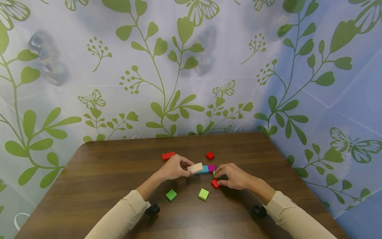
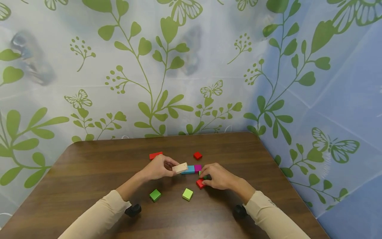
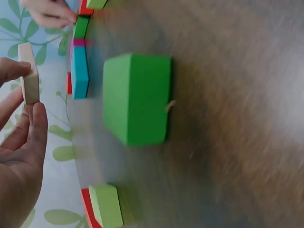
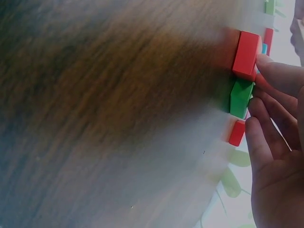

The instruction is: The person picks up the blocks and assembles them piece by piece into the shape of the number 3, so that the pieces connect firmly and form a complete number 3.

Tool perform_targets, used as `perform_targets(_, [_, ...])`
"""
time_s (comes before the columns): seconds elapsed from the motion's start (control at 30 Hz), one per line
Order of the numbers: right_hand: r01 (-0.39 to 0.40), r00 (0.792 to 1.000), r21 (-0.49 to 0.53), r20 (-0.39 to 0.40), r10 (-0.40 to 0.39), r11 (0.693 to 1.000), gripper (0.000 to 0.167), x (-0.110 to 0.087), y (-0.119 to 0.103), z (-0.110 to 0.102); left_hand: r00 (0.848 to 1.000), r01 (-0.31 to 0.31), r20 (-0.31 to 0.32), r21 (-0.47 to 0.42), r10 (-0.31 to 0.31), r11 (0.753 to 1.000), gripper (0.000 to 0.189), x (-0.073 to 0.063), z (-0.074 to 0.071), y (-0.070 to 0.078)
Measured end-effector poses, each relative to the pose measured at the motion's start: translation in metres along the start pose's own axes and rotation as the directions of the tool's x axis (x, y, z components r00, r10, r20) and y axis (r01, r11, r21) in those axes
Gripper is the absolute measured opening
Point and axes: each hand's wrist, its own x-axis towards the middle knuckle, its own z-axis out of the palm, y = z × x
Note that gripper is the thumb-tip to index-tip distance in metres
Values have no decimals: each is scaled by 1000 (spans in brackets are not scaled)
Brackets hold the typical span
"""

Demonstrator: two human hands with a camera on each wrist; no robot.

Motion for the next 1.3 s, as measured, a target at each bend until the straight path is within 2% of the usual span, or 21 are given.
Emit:
perform_targets(0.13, [3,1000,8,-2,-3,1000,19,0,2,1,1000,-17,25,21,17,1000,25,-2,6,1])
perform_targets(0.33, [2,1000,7,0,-2,1000,18,1,3,2,999,-18,28,52,17,998,25,-5,11,0])
perform_targets(0.47, [-5,1000,0,1,5,1000,19,1,3,1,999,-15,39,67,13,998,24,-5,14,-1])
perform_targets(0.7, [-5,1000,3,2,5,1000,19,1,2,1,994,-14,105,122,1,992,22,-5,24,1])
perform_targets(1.3, [1,1000,7,-2,-1,1000,18,2,5,3,985,1,169,182,-32,983,22,1,35,2])
